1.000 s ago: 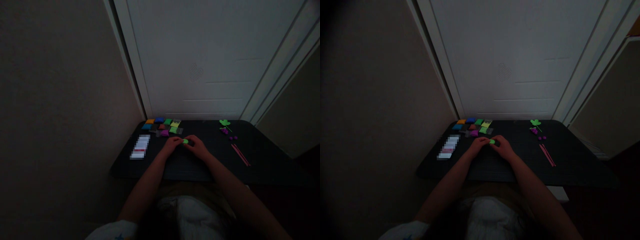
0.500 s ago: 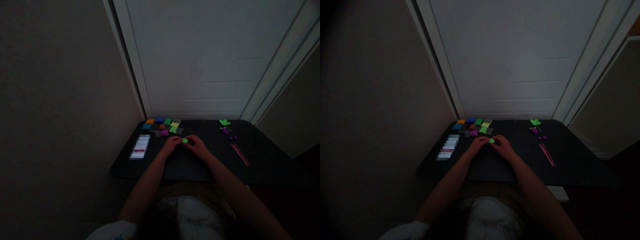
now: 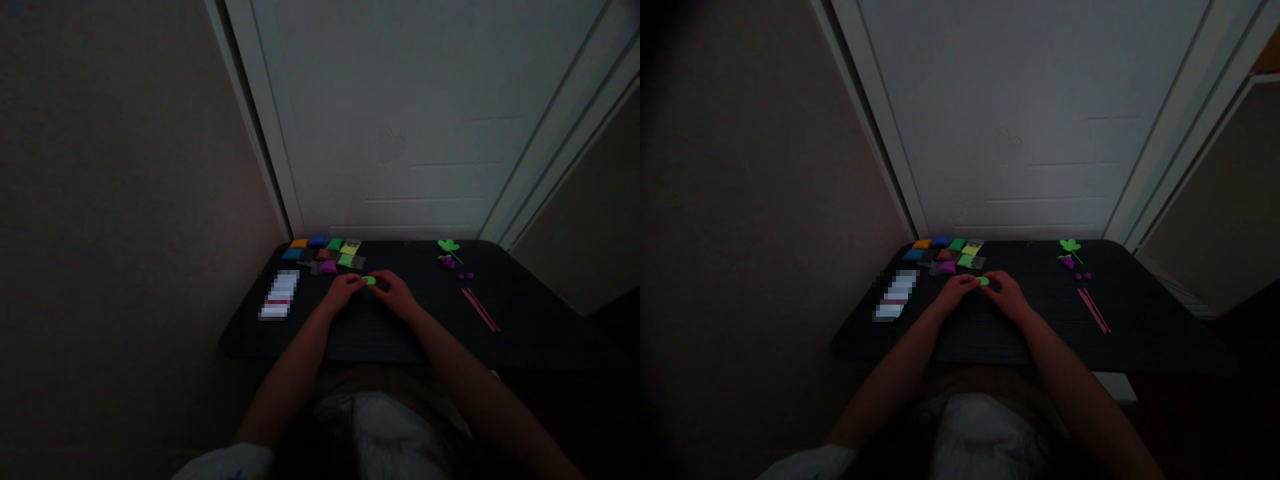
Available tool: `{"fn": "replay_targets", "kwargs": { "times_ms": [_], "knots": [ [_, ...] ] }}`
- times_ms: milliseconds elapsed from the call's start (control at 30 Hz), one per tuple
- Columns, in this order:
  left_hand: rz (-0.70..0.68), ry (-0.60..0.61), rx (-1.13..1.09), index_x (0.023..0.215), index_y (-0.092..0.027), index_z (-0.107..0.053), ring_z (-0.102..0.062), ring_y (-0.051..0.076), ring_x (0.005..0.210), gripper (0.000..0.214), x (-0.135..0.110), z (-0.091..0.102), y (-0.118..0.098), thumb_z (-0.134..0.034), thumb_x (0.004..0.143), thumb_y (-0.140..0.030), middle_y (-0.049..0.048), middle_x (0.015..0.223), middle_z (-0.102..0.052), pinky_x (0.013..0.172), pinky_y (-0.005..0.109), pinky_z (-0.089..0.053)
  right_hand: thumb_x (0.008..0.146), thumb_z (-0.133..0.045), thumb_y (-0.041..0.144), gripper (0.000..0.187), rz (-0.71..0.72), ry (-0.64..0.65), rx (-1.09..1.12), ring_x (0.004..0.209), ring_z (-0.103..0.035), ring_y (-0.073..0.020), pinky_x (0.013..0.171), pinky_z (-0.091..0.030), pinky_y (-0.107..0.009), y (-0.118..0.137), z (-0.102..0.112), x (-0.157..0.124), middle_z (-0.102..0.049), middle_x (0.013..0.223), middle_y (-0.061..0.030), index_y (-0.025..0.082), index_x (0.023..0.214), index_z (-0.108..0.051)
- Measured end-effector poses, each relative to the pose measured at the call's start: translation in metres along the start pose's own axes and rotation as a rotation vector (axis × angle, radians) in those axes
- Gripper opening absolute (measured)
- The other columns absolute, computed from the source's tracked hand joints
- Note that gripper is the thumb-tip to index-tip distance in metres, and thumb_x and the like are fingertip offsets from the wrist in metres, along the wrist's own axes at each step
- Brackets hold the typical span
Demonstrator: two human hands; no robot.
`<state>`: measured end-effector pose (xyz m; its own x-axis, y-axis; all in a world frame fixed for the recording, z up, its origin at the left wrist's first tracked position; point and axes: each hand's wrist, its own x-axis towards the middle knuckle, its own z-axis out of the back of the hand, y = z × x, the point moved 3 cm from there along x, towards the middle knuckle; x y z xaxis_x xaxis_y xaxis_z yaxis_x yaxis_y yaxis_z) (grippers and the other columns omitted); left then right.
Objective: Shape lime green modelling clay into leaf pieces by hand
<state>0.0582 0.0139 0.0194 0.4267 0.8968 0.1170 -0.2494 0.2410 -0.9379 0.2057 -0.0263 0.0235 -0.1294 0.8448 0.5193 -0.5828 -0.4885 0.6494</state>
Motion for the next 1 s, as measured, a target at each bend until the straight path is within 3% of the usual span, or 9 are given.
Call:
{"fn": "replay_targets", "kwargs": {
  "times_ms": [600,1000],
  "knots": [
    [-0.012,-0.032,0.063,0.08,-0.014,-0.061,-0.051,0.013,0.069,0.038,-0.0013,0.0002,-0.0025,-0.051,0.064,-0.047,0.001,0.073,-0.059,0.064,0.024,-0.036,0.071,-0.052,0.03,0.029,-0.065,-0.019,0.01,0.077,-0.053,-0.0131,0.066,-0.043,-0.026,-0.0027,0.0012,0.0005,-0.057,0.09,-0.0034,0.021,0.099,-0.052],
    [0.001,-0.08,-0.019,0.079,-0.015,-0.061,-0.051,0.013,0.07,0.034,0.0034,0.002,0.0037,-0.053,0.064,-0.044,0.0009,0.074,-0.059,0.066,0.024,-0.036,0.07,-0.053,0.03,0.028,-0.088,-0.052,0.028,0.076,-0.053,-0.0133,0.065,-0.043,-0.027,-0.0089,-0.001,0.0004,-0.057,0.089,-0.0032,0.021,0.097,-0.052]
  ]
}}
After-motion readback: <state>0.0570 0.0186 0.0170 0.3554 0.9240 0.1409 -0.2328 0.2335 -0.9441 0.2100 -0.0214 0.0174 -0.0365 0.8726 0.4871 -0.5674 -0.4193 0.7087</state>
